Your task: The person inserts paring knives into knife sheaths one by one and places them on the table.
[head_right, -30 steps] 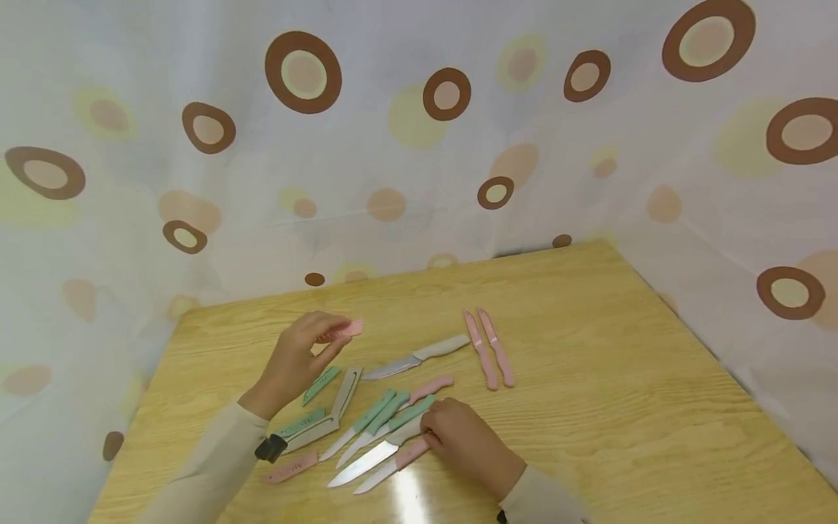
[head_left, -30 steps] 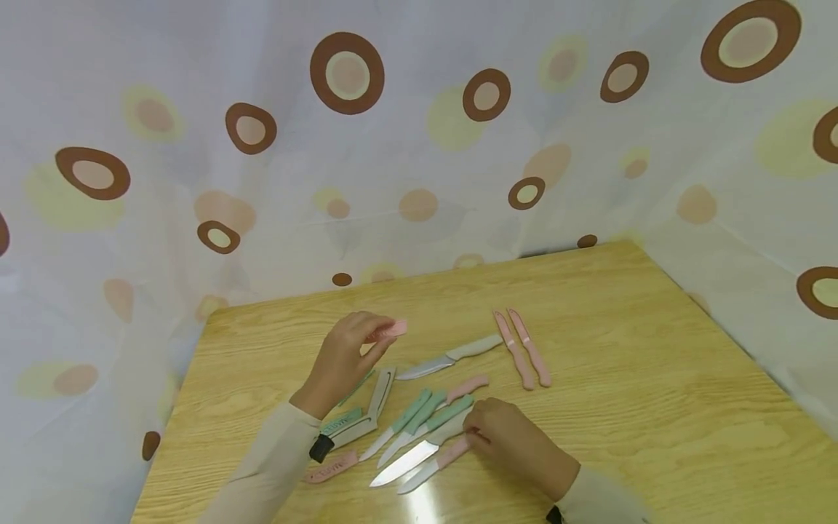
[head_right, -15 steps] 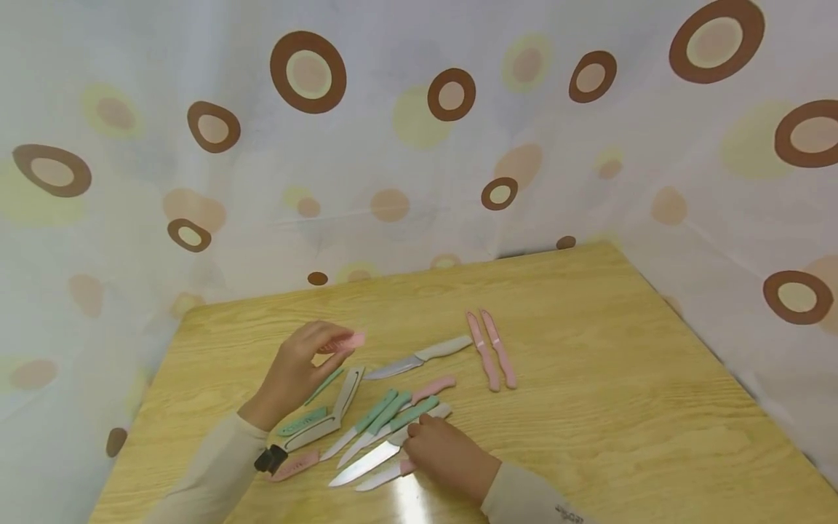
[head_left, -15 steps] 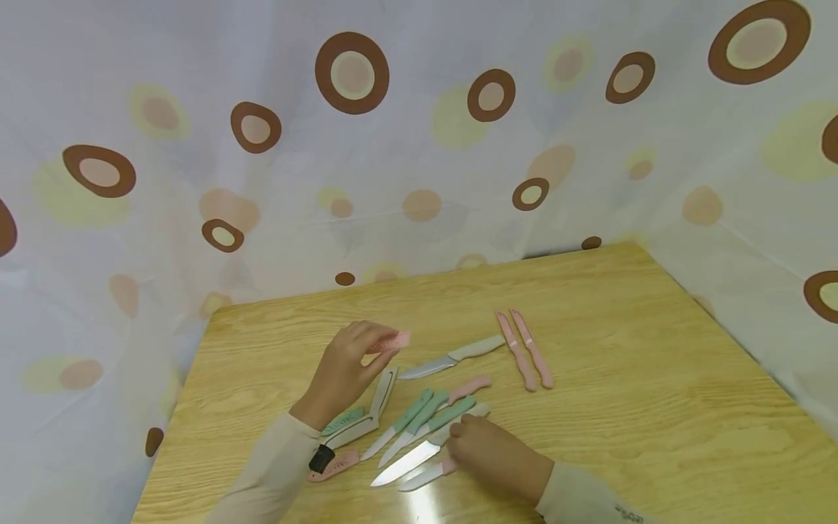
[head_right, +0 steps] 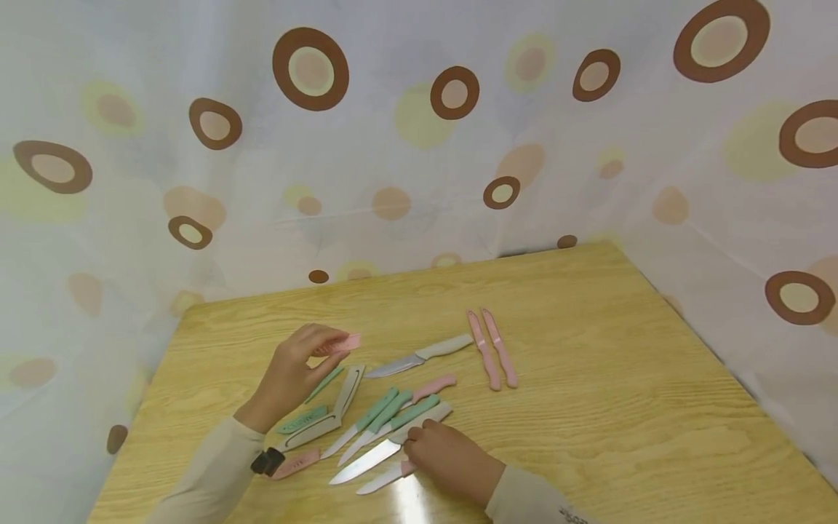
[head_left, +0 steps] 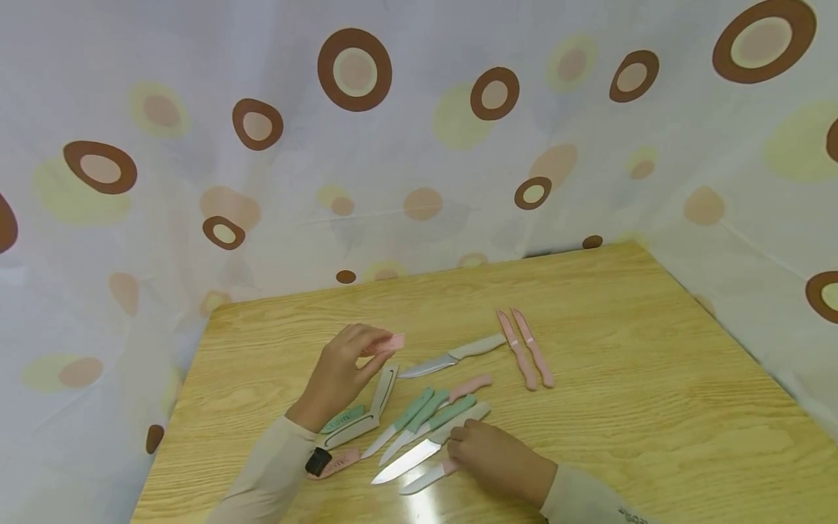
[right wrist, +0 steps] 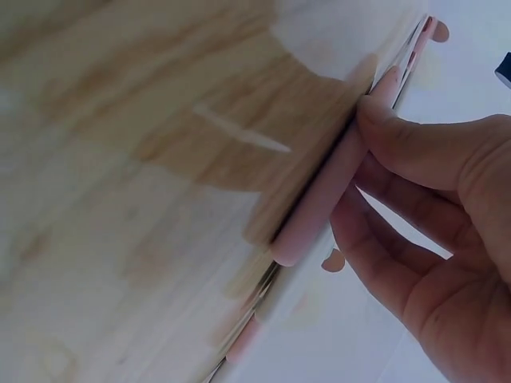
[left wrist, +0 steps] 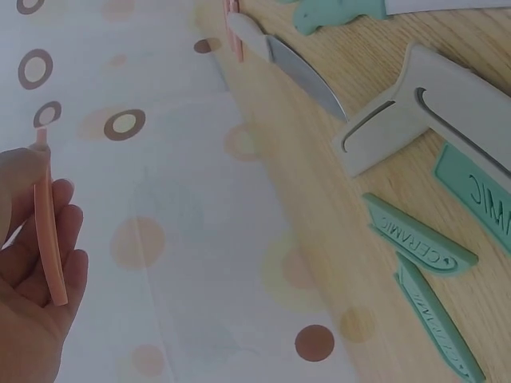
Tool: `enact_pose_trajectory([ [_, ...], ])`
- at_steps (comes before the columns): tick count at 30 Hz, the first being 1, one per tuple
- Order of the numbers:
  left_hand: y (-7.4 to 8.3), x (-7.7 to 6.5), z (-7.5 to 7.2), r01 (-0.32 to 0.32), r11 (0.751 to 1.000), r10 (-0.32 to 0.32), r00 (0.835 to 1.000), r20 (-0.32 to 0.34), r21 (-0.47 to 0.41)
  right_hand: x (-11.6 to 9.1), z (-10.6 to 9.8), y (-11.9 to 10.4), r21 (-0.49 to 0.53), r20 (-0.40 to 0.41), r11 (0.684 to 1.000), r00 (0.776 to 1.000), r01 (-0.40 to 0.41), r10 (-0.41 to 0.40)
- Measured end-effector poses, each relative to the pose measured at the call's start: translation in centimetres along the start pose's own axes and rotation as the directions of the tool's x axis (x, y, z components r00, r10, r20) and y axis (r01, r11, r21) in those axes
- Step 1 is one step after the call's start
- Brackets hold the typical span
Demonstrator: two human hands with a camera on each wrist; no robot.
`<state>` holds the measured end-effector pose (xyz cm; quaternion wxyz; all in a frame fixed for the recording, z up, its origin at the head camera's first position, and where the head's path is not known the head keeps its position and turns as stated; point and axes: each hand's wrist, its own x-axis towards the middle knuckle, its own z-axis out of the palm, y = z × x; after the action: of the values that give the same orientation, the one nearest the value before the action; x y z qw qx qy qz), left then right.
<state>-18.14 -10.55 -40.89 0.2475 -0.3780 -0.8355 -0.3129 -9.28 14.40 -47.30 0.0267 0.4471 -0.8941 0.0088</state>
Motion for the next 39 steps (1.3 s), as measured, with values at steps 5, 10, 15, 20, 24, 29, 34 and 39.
enact_pose_trajectory([
  [5,-0.1,-0.2,0.0,0.005,0.999,-0.005,1.0,-0.003,-0.038,0.0,-0.4,0.3,-0.018,0.001,1.0,1.0,0.023,-0.023],
  [10,-0.1,-0.6,0.0,-0.003,0.998,0.003,1.0,-0.005,-0.057,-0.4,-1.7,1.5,0.063,-0.173,0.998,0.985,-0.006,0.017],
  [15,0.0,-1.0,-0.1,-0.004,0.998,0.002,1.0,-0.027,-0.07,-0.2,-3.8,3.7,0.131,-0.427,0.987,0.893,-0.091,0.139],
  [20,0.3,-0.9,0.0,-0.03,0.991,0.025,0.999,-0.045,-0.129,0.1,-5.4,5.2,0.128,-0.501,0.977,0.839,-0.171,0.213],
  [24,0.5,-0.6,0.2,-0.048,0.989,0.041,0.998,-0.052,-0.143,0.2,-6.2,5.7,0.113,-0.53,0.979,0.823,-0.171,0.205],
  [29,0.5,-0.6,0.2,-0.036,0.991,0.032,0.999,-0.036,-0.126,0.5,-6.6,5.8,0.112,-0.55,0.982,0.813,-0.155,0.191],
  [34,0.5,-0.7,0.3,-0.031,0.994,0.029,0.999,-0.014,-0.106,0.7,-6.6,5.7,0.108,-0.55,0.983,0.815,-0.148,0.183],
  [39,0.6,-0.9,0.4,-0.03,0.993,0.03,1.0,-0.002,-0.112,0.9,-6.6,5.7,0.101,-0.561,0.986,0.811,-0.134,0.168],
])
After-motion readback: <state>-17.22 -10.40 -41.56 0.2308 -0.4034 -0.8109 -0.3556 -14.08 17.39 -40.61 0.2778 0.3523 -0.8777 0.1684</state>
